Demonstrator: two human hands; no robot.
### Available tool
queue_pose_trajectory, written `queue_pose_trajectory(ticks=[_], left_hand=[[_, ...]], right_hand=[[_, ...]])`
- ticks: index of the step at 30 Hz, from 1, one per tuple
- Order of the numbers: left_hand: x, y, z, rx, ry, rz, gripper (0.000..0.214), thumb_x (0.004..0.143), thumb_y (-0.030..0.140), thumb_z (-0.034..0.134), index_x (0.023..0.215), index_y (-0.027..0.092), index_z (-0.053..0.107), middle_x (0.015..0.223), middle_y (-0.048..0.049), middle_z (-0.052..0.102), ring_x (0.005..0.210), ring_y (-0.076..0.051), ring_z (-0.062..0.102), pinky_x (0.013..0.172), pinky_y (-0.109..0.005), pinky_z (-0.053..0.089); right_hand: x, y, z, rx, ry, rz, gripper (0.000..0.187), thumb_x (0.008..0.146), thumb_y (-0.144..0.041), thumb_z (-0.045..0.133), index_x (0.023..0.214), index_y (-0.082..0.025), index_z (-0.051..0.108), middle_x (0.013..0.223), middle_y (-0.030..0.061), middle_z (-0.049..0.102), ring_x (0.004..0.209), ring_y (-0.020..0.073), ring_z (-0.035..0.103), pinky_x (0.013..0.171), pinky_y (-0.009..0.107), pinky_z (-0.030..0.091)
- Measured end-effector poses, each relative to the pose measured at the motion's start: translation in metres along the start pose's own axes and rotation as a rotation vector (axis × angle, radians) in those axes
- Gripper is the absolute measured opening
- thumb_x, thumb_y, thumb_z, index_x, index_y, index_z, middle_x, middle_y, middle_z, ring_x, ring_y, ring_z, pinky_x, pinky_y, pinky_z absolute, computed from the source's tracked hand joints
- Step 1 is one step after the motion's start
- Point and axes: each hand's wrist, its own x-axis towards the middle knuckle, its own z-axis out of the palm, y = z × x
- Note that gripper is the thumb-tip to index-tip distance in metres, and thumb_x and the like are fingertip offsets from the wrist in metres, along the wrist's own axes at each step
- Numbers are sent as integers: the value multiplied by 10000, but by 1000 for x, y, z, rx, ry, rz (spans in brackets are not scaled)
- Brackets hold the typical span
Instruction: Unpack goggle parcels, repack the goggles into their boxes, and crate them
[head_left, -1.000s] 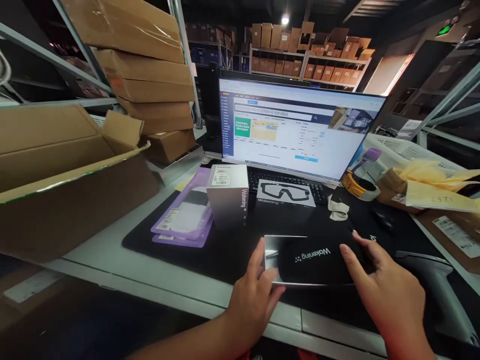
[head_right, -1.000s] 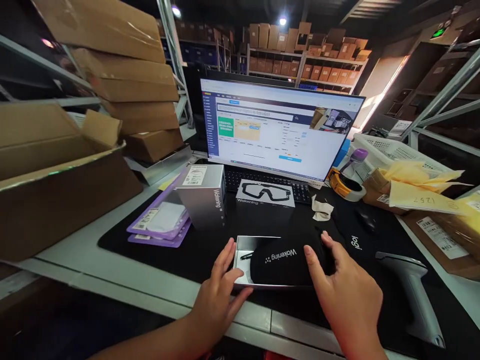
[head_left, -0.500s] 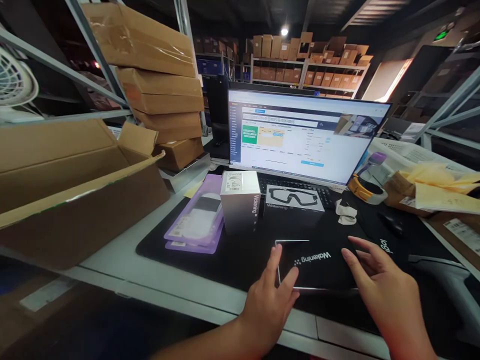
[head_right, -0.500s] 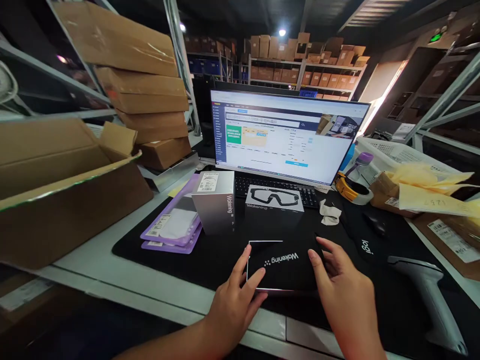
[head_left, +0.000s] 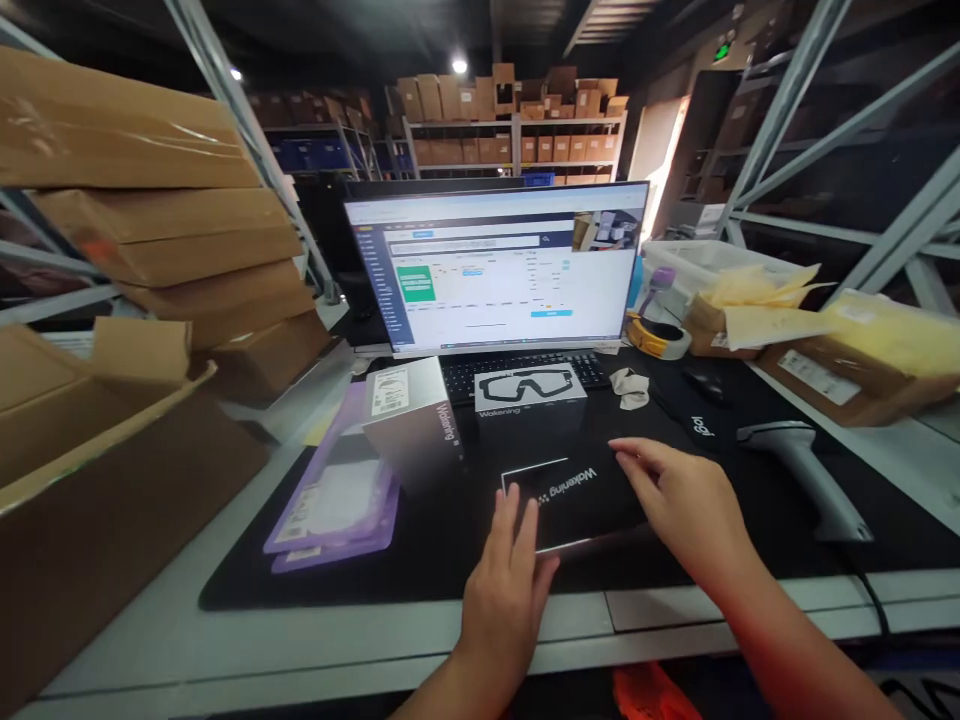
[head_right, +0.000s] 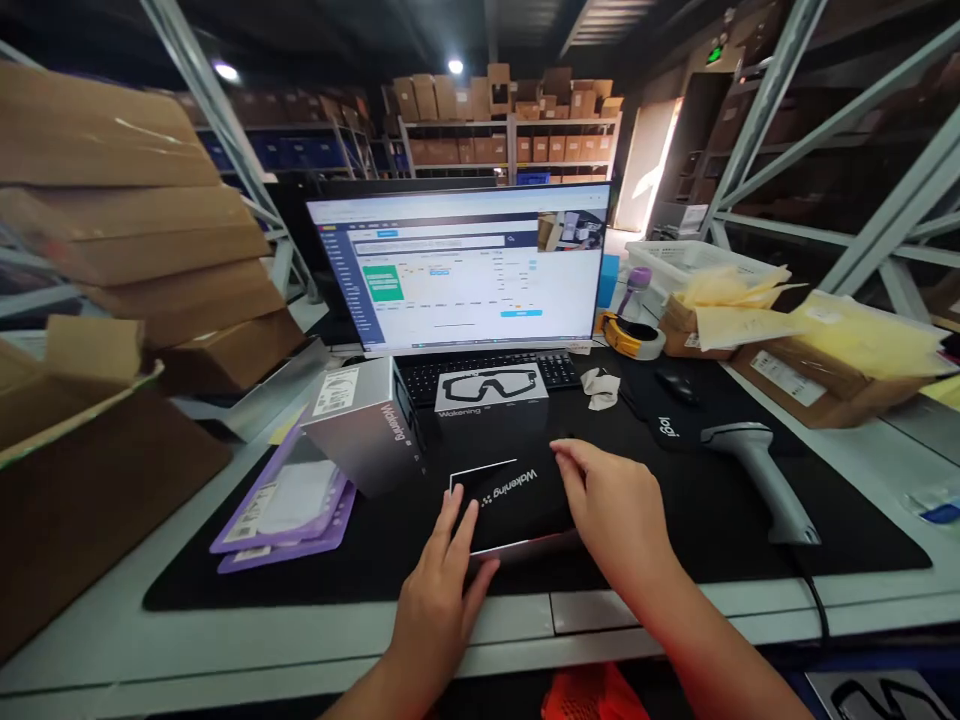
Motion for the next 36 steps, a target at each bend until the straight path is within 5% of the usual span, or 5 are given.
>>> queue_pose_trajectory(ticks=[12,18,23,29,36], left_hand=[[-5,-2,5,-34,26,-137,926,950,330,625,1603,151,-7,1555,-271,377,1386,-339,487,922,-404,614],[-4,0,4,42,-15,-56,637,946,221,624,1519,205,347,1577,-223,367,1259,-322,613,761,-328,643],[-4,-10,-4,13,9,-34,617,952,283,616,1504,155,371,1619,-244,256,1434,-385,408,993,-505,557],[65,-69,-82,148,374,-5,936,769,341,816,1549,262,306,1676,-137,116,1532,-395,158,1219,-631,205],[184,-130,-123,85,-371,-45,1275,665,646,777,1590,191,27,1658,-231,112,1529,-446,92,1194,-695,71]], right_hand=[[7,25,-9,268,-138,198,214,964,-300,574,1081,-265,750,910,-4,782,824,190,732,707,266,510],[-10,6,10,-427,-433,69,209,1007,-241,514,1043,-203,716,757,63,748,680,250,724,501,283,330],[-8,29,1,-357,-246,86,184,960,-368,614,930,-210,705,725,51,719,670,248,704,517,294,343],[-8,128,18,625,-362,-50,1178,662,-741,773,1585,-277,208,1525,155,453,1324,324,531,1004,413,516],[-22,110,61,631,-561,-36,1318,660,-578,825,1619,-218,-5,1677,150,83,1534,341,142,1240,529,161]])
